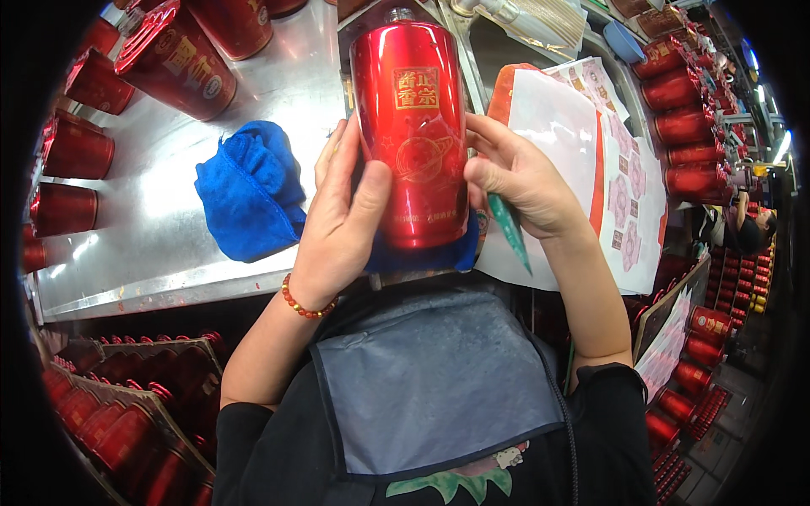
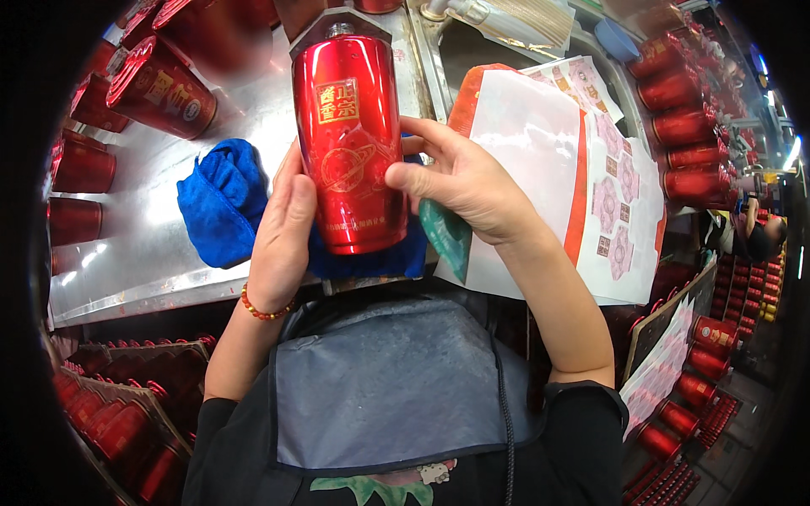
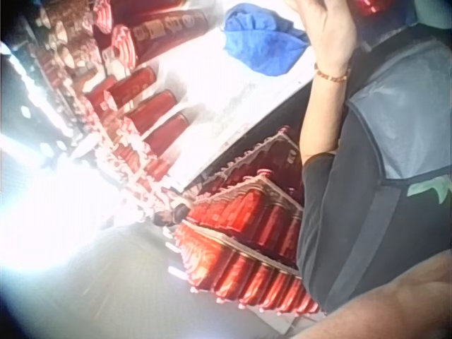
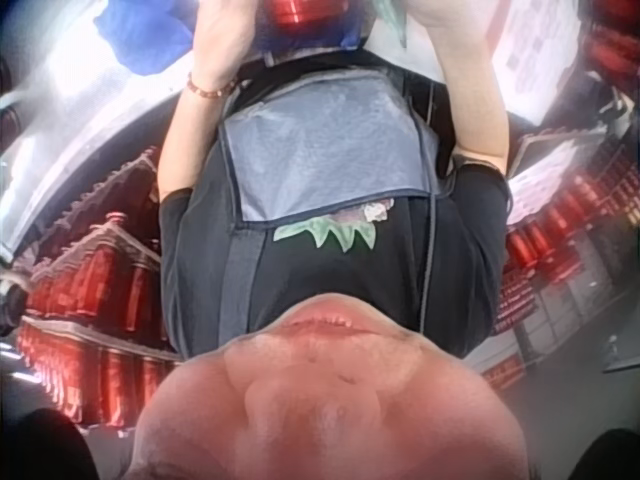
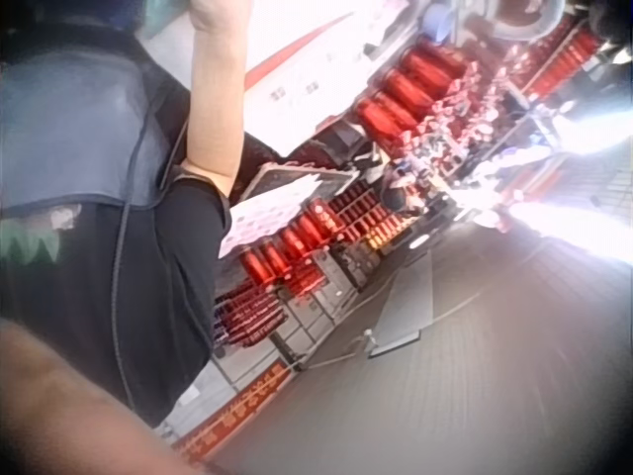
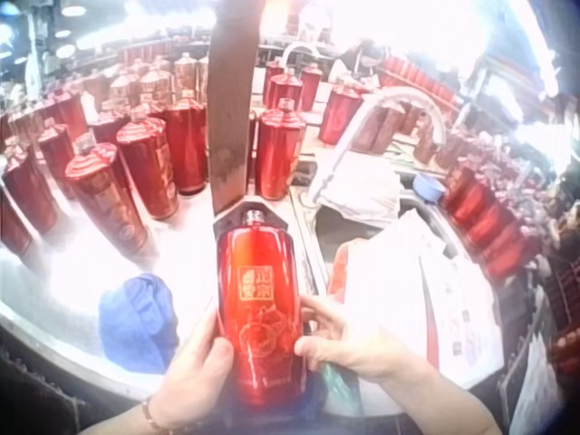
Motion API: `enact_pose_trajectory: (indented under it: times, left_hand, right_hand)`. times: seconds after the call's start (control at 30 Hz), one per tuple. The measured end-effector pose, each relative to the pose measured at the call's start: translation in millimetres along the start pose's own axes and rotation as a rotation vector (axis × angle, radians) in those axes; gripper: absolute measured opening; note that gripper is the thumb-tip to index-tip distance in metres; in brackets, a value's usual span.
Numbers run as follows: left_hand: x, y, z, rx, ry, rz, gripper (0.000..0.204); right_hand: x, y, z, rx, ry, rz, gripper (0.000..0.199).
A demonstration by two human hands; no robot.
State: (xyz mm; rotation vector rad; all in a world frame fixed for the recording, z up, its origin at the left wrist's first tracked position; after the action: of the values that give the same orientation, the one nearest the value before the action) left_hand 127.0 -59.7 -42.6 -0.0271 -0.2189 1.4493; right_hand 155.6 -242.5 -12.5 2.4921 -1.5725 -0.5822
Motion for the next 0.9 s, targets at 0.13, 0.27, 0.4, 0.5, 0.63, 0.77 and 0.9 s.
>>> enact_pose_trajectory:
  times: [0.13, 0.27, 0.4, 0.5, 0.63, 0.77, 0.9]
  left_hand:
    - [-2.4, 2.6, 6.0, 0.096, 0.02, -0.038, 0.074]
    - [-1.4, 4.9, 1.0, 0.09, 0.033, -0.033, 0.074]
    - [4.7, -9.4, 6.2, 0.129, 0.206, -0.006, 0.073]
    - [6.7, -36.6, 29.5, 0.134, 0.42, 0.057, 0.075]
    - [-0.2, -58.3, 29.7, 0.146, 0.418, 0.051, 0.084]
    - [-3.2, -61.7, 31.8, 0.124, 0.385, 0.051, 0.079]
    - [-1.9, -61.8, 31.3, 0.114, 0.359, 0.069, 0.075]
  right_hand:
    - [-6.2, 1.0, -3.6, 0.037, -0.009, 0.011, 0.079]
    - [-4.1, -0.6, -2.1, 0.042, -0.005, -0.022, 0.08]
    - [1.4, -2.0, 1.4, 0.003, -0.067, -0.038, 0.078]
    - [2.9, -4.5, -0.8, -0.049, -0.068, -0.029, 0.075]
    - [-7.2, -5.4, -7.9, -0.011, 0.03, -0.023, 0.072]
    - [-15.8, -4.4, -13.6, 0.001, -0.002, -0.012, 0.071]
    - [-16.5, -4.5, -14.3, 0.008, -0.028, -0.013, 0.071]
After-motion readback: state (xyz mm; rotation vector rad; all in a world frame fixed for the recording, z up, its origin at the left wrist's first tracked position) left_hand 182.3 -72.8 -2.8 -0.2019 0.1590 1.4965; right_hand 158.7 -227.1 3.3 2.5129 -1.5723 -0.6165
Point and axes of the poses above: each hand's wrist, its own y-axis away from the middle knuckle, its own x-axis out of the back of the hand, z = x × y, the point moved 8 cm from there along -y, towards the middle knuckle
